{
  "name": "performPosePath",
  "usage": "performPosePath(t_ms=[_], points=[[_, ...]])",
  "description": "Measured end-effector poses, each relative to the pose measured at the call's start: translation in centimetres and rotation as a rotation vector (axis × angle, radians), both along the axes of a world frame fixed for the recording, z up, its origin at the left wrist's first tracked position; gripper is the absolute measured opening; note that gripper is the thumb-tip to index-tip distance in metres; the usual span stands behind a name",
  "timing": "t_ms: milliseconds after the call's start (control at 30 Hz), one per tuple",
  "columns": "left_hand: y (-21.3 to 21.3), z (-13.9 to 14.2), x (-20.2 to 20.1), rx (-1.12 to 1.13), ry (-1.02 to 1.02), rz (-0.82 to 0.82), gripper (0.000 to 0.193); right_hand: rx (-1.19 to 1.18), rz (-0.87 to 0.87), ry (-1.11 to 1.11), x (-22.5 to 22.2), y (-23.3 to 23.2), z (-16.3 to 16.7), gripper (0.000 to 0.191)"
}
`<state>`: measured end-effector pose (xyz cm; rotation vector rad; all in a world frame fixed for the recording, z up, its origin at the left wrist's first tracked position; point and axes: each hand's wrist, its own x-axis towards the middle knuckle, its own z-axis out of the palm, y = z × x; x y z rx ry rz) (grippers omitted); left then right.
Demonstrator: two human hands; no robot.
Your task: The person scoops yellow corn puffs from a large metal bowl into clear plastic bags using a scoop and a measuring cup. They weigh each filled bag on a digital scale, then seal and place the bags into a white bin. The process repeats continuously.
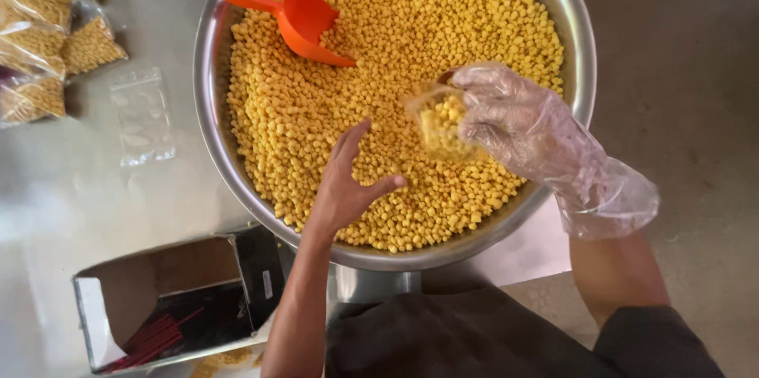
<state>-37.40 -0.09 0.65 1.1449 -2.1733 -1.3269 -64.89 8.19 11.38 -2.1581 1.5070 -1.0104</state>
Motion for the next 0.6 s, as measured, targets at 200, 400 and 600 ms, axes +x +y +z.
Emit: performPosePath(t_ms=[200,400,600], points=[[1.4,3.5,-2.8,0.432,0.412,-0.211,0.095,0.171,0.184,-0.613,3.2,0.2,0.9,0.015],[4.6,5.6,-0.9,0.269,0.348,-0.054,0.051,0.177,0.049,-0.412,5.3,3.3,1.6,0.036],[7.9,2.7,0.0,0.606,0.61,-0.04,0.052,0.351,-0.301,-0.857,7.4,4.6,-1.5,0.026]])
